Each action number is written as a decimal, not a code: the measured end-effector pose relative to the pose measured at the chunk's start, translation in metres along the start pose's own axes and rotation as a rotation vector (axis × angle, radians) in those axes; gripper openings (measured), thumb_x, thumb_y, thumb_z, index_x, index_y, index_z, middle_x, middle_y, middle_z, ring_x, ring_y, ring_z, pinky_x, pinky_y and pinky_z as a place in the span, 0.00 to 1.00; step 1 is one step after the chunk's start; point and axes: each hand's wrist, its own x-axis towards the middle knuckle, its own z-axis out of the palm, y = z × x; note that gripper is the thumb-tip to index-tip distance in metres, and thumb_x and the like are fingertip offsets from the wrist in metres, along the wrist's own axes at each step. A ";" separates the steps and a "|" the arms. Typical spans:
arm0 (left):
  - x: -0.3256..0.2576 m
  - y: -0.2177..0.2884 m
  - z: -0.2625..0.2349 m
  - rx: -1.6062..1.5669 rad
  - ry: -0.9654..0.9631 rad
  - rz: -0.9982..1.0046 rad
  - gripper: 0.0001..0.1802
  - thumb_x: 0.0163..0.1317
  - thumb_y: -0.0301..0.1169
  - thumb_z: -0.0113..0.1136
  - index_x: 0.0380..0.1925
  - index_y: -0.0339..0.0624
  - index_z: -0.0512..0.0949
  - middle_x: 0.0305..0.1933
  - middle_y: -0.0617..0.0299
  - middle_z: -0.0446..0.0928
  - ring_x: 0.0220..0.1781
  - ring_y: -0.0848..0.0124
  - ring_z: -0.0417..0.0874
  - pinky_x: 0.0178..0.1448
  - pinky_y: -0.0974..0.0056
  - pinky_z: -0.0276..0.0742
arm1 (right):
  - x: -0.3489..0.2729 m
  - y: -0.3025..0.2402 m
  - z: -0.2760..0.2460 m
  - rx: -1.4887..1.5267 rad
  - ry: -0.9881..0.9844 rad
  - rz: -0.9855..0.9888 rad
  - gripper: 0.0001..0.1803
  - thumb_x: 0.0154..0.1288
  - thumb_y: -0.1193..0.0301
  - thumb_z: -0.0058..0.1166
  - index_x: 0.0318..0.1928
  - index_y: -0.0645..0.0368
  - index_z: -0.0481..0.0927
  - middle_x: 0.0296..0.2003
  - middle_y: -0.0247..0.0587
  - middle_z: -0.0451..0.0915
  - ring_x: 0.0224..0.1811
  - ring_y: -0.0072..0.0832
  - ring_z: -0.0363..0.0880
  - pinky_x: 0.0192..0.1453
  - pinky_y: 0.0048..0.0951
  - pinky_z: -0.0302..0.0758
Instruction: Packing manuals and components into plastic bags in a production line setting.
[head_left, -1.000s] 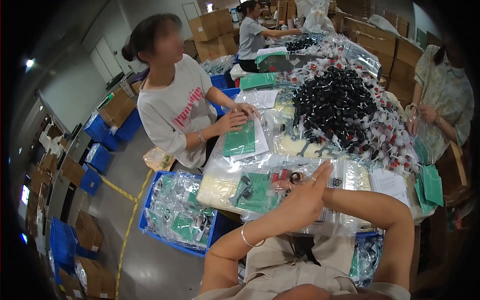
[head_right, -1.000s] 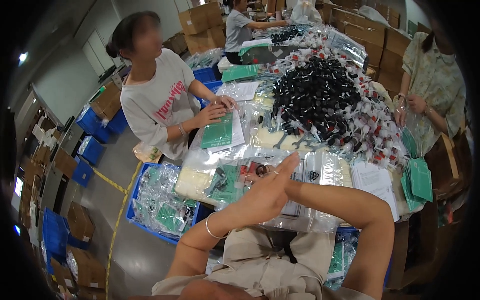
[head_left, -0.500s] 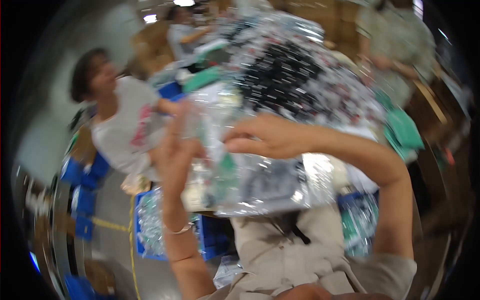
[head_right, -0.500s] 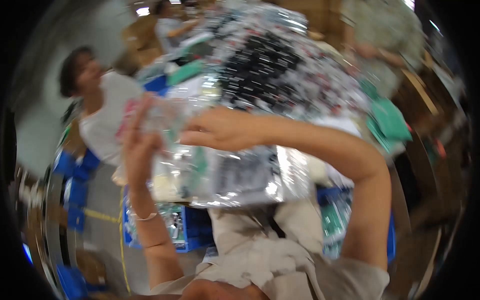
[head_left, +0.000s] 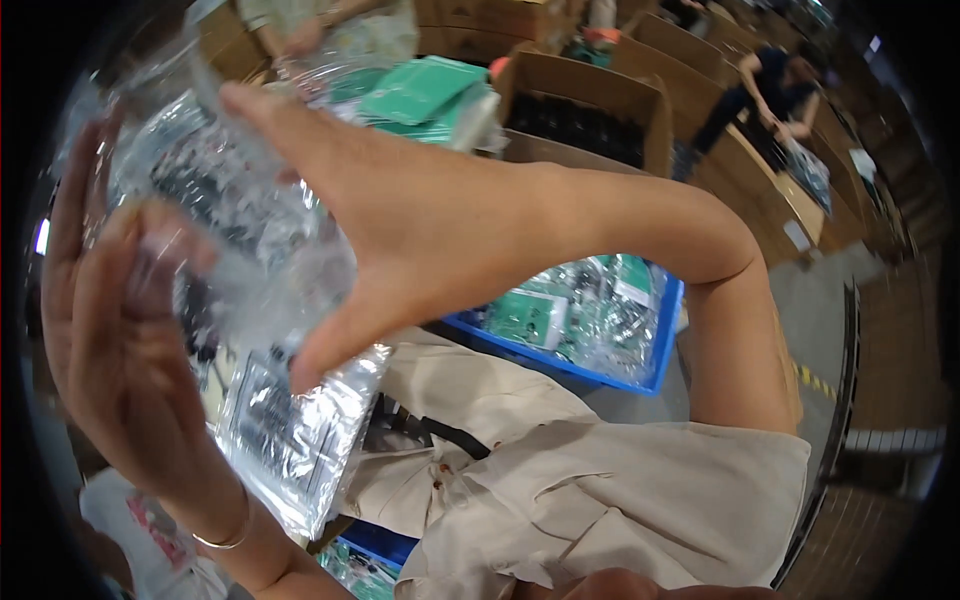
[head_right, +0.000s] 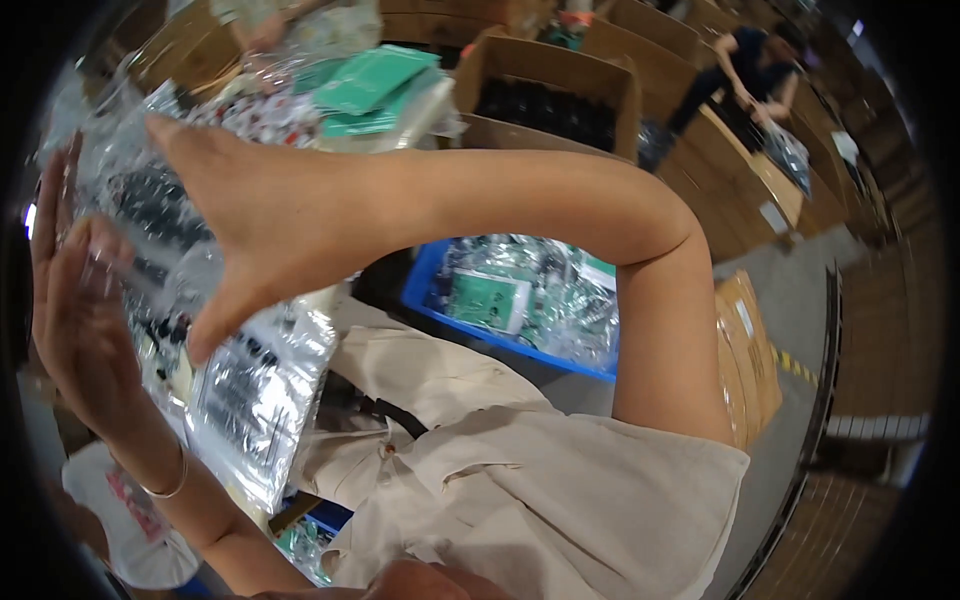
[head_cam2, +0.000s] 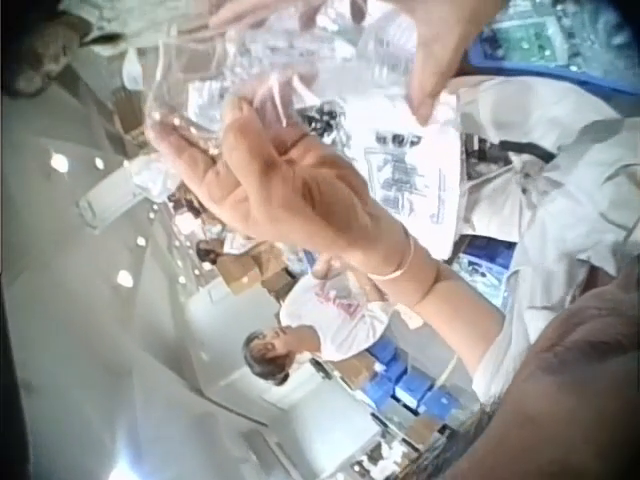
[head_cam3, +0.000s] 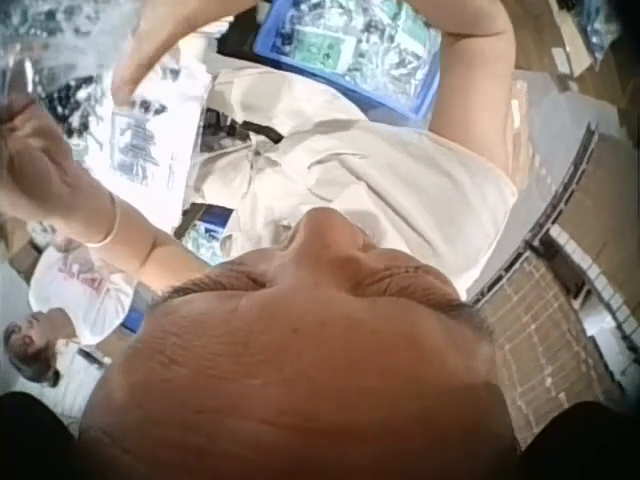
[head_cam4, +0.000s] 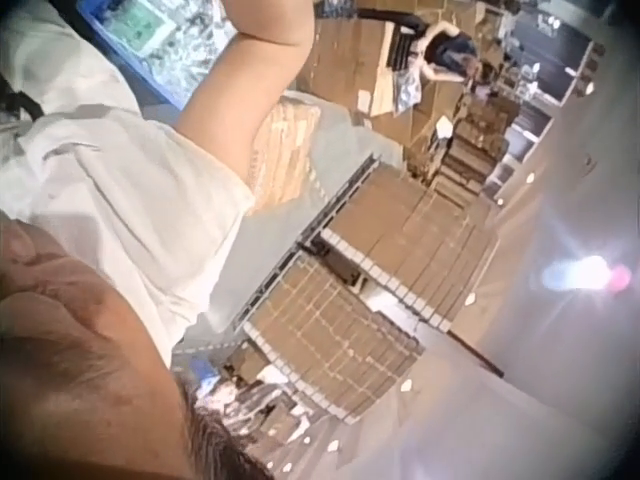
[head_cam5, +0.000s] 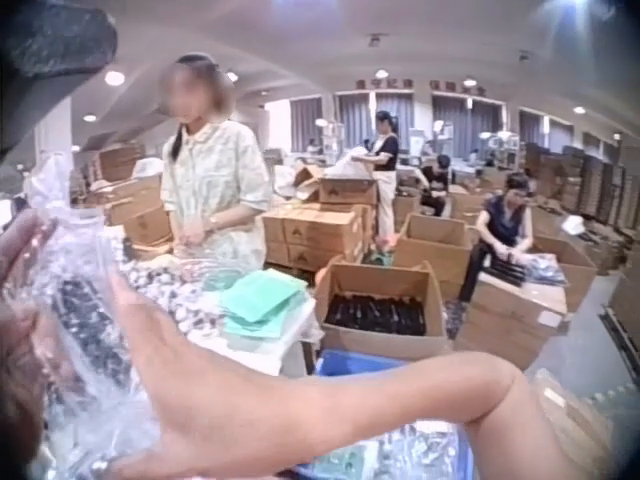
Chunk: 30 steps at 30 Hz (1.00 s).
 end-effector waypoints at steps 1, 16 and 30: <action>0.015 -0.005 0.045 -0.166 0.020 -0.019 0.28 0.64 0.24 0.45 0.63 0.24 0.57 0.63 0.44 0.66 0.43 0.79 0.78 0.45 0.76 0.75 | -0.016 0.013 -0.013 -0.179 0.069 0.007 0.68 0.41 0.47 0.71 0.63 0.84 0.40 0.61 0.77 0.53 0.63 0.57 0.62 0.66 0.37 0.63; -0.022 -0.038 0.116 -0.089 -0.411 -0.232 0.27 0.61 0.20 0.50 0.63 0.35 0.63 0.71 0.50 0.55 0.49 0.66 0.81 0.47 0.68 0.79 | -0.255 0.071 -0.116 0.282 0.135 0.935 0.13 0.69 0.70 0.47 0.49 0.62 0.78 0.39 0.42 0.81 0.37 0.28 0.83 0.41 0.24 0.81; -0.081 -0.101 0.077 -0.049 -0.256 -0.552 0.24 0.64 0.22 0.49 0.61 0.37 0.66 0.69 0.52 0.60 0.44 0.70 0.81 0.42 0.71 0.78 | -0.602 0.139 0.001 -0.880 0.072 1.490 0.22 0.50 0.67 0.60 0.47 0.60 0.73 0.43 0.52 0.76 0.46 0.46 0.77 0.47 0.46 0.73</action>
